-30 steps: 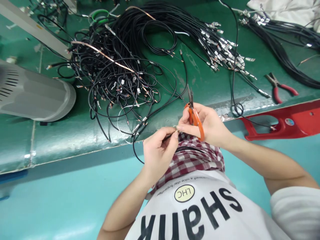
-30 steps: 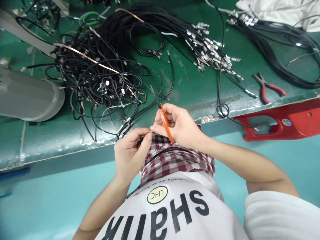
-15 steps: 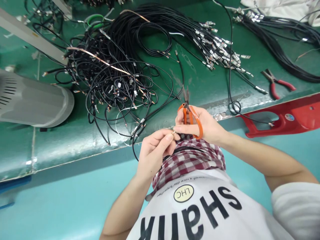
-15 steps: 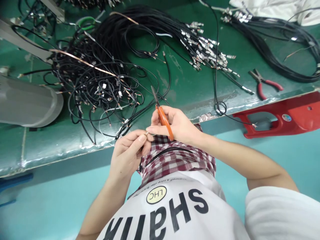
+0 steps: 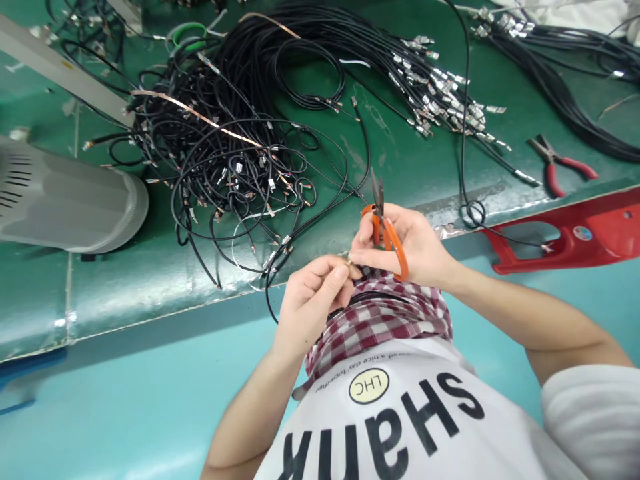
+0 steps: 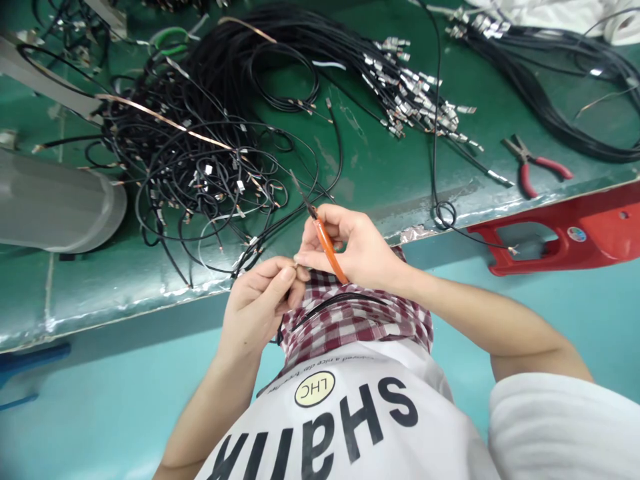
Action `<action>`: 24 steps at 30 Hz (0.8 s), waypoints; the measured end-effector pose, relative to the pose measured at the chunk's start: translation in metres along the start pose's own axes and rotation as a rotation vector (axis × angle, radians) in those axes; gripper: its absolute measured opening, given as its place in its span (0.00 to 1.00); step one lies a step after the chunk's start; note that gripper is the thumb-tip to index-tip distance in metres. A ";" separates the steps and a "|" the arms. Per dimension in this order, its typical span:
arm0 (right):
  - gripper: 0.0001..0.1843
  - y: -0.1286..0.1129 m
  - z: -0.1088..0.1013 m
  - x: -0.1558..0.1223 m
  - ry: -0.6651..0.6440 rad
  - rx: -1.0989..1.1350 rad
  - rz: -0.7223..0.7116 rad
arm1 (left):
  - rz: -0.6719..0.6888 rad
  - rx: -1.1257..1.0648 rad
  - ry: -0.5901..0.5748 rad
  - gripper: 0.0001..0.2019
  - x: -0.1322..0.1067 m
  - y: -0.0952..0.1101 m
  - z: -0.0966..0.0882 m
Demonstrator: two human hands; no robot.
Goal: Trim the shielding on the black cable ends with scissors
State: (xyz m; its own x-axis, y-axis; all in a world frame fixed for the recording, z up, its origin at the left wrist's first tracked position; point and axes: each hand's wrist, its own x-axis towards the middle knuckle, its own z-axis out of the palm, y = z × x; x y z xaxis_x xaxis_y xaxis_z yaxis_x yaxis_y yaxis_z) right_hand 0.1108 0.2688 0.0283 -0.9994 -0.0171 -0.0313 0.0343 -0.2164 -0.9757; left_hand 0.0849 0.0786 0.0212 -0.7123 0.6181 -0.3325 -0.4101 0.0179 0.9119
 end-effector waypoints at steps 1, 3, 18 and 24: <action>0.20 0.000 0.001 0.000 -0.005 0.007 0.011 | 0.020 0.018 0.021 0.13 0.000 0.000 0.001; 0.20 -0.001 0.002 0.000 0.005 0.015 0.021 | 0.101 0.092 0.104 0.11 -0.001 -0.001 0.003; 0.19 0.011 0.003 0.006 -0.079 0.323 0.190 | 0.075 -0.179 0.027 0.09 -0.001 -0.006 0.004; 0.18 -0.004 -0.006 0.003 -0.053 -0.124 0.009 | 0.064 -0.215 0.069 0.09 -0.002 -0.002 0.004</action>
State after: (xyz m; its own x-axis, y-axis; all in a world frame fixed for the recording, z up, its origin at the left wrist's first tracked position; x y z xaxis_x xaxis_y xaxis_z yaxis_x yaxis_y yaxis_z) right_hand 0.1078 0.2755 0.0308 -0.9970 -0.0707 -0.0316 0.0382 -0.0938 -0.9949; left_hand 0.0896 0.0808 0.0215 -0.7752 0.5572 -0.2977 -0.4691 -0.1921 0.8620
